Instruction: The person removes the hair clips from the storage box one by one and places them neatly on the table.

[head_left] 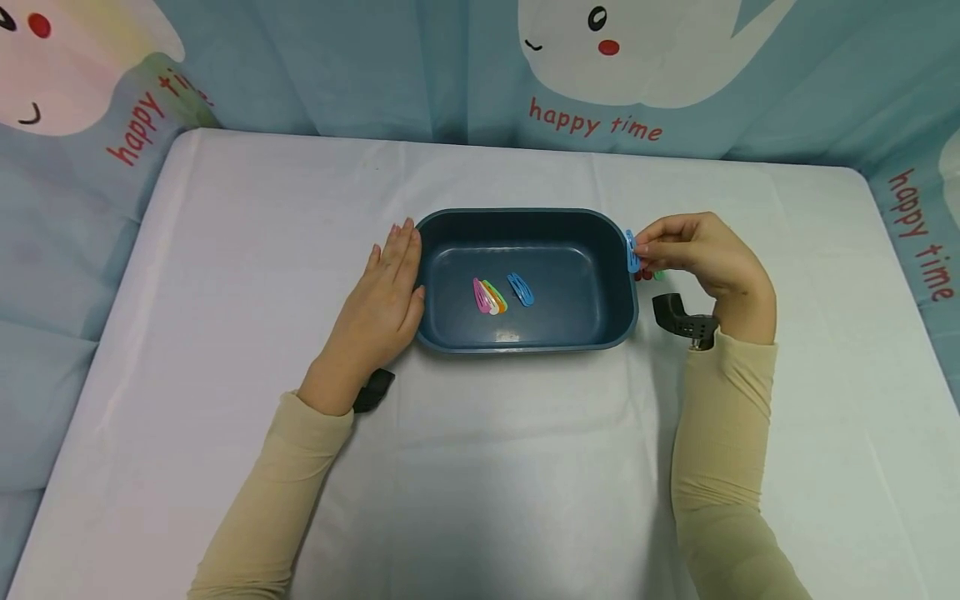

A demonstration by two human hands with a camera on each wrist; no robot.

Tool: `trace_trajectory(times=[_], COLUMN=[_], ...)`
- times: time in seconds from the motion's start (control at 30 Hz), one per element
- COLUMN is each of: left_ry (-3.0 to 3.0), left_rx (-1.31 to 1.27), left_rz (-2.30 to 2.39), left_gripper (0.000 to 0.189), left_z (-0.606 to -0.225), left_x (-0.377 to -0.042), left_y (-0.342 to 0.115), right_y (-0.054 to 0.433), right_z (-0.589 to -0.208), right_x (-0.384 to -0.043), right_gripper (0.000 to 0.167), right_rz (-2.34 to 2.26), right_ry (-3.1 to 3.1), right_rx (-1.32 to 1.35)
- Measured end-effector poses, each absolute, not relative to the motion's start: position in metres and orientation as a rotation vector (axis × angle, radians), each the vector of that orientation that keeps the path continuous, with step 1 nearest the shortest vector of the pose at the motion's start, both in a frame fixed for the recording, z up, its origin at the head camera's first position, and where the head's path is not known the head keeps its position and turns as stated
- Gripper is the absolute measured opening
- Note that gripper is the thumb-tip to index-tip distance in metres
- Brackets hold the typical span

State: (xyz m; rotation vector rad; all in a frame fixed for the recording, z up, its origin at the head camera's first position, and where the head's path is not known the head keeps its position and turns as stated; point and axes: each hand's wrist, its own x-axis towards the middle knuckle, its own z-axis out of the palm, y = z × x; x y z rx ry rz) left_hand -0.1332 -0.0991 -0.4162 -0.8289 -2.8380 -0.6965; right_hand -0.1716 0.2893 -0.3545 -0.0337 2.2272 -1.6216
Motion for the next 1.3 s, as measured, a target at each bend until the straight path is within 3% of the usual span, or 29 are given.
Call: trace_trajectory(times=[1.3], left_ry=[-2.838], left_rx=[-0.823], left_rz=[-0.709], left_gripper=[0.060], left_z=[-0.416], left_x=[-0.133], left_y=[-0.099], right_y=[0.331], right_z=[-0.372], right_x=[-0.165], right_gripper=[0.017], right_rz=[-1.761], right_ry=[2.225], right_rx=[0.283])
